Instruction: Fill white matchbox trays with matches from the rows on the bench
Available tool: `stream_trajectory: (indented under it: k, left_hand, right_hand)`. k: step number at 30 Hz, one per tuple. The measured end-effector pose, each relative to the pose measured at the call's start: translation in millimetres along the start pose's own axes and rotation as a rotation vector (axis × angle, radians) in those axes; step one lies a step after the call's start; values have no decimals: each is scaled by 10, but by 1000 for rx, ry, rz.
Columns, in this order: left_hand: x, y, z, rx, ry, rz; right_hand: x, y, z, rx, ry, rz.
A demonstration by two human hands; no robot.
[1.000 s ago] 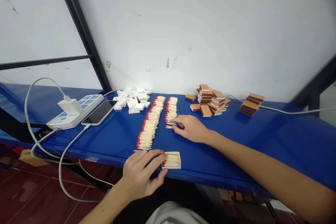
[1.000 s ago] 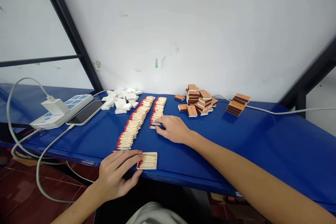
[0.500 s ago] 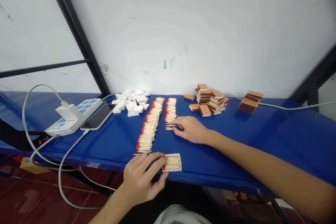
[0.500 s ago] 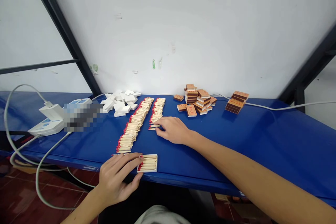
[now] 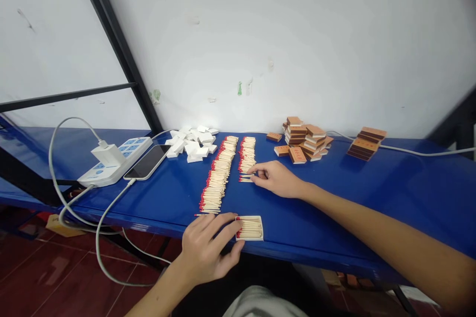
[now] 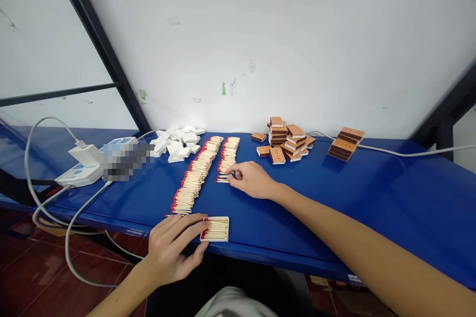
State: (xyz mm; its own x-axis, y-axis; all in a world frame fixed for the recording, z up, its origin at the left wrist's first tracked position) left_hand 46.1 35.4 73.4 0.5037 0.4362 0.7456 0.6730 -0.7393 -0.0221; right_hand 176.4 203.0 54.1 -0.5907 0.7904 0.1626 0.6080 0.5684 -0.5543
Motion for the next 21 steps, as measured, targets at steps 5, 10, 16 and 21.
stream_trajectory:
  k: [5,10,16,21]
  left_hand:
    - [-4,7,-7,12,5,5]
    - [-8,1,12,-3,-19,7]
    - [3,7,-4,-2,-18,8]
    - [12,7,-1,2,-4,2]
  right_hand:
    - [-7,-15,-20,53,22,-33]
    - [-13,-23,-22,9,19,-16]
    - [-22,-53,-20,-36,17,-19]
    - [-40,-117,-10,-118,15,-54]
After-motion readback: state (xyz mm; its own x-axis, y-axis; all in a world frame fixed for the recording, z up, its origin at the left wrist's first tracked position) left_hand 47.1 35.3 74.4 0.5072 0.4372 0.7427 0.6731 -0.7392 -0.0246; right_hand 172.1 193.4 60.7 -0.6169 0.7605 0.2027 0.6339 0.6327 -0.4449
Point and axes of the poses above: each hand's wrist, its own x-axis towards the middle knuckle, its own z-axis out of the palm, y = z × x, the point moved 10 cm from there along x, towards the middle knuckle, and after that the axes turned 4 degrees about -y, right-handed, at the moved point
